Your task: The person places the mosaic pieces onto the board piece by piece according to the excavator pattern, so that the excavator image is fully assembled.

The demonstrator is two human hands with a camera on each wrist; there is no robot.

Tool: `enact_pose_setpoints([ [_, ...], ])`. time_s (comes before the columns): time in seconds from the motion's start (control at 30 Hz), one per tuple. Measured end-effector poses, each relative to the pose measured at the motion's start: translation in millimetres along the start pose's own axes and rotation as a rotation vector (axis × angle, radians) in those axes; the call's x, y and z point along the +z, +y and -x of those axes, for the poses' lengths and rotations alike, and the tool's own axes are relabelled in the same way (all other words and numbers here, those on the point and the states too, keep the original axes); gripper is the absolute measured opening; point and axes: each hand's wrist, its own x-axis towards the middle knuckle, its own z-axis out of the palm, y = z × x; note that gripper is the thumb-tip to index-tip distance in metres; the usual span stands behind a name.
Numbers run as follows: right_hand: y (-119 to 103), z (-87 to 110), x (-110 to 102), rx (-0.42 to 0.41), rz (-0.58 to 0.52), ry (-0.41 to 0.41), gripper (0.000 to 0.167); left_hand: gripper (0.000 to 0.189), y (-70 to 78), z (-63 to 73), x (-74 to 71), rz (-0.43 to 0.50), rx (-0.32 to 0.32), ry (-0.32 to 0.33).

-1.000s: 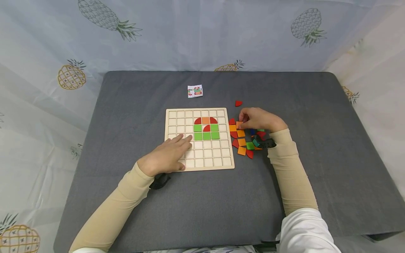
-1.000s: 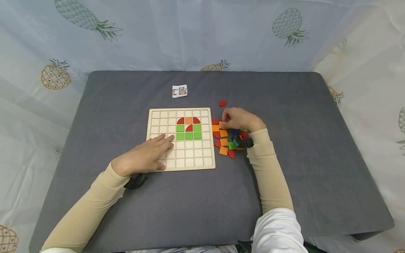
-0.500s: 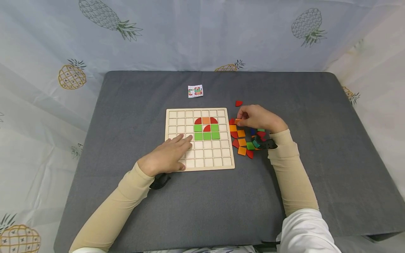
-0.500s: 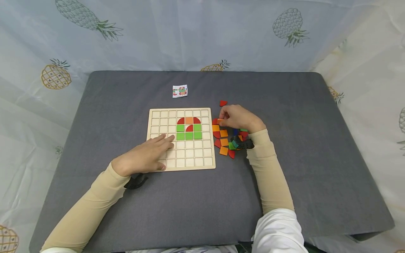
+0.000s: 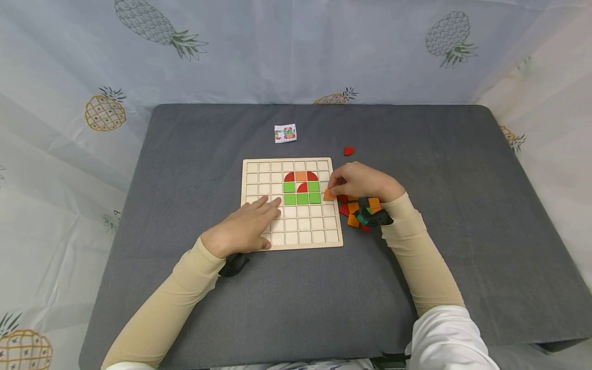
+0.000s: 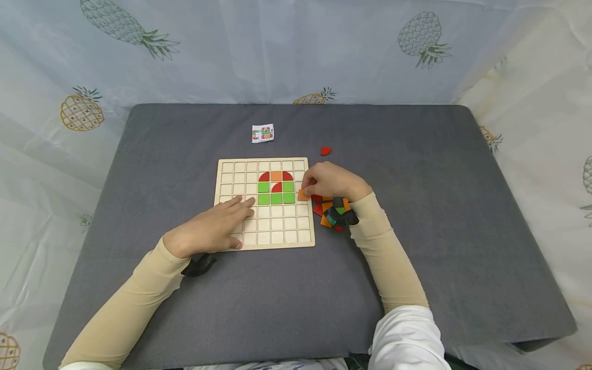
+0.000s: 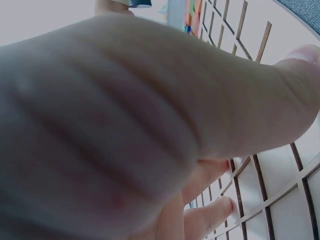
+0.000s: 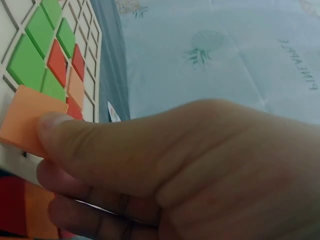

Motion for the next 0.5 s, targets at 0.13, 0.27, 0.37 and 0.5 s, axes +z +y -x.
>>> enact_pose_setpoints([
  [0.13, -3.8, -4.3, 5.0, -0.009, 0.024, -0.006, 0.010, 0.068, -0.1, 0.3, -0.2, 0.002, 0.001, 0.000],
  [0.27, -6.0, -5.9, 7.3, -0.010, 0.056, 0.004, 0.008, 0.067, -0.1, 0.1, -0.2, 0.000, 0.003, 0.001],
  [0.37, -6.3, -6.8, 8.2, -0.013, 0.073, 0.009, 0.008, 0.066, -0.1, 0.0, -0.2, -0.002, 0.004, 0.001],
  [0.5, -6.8, -6.9, 9.2, -0.007, 0.076, 0.007, 0.007, 0.065, -0.2, -0.1, 0.1, -0.002, 0.000, 0.000],
])
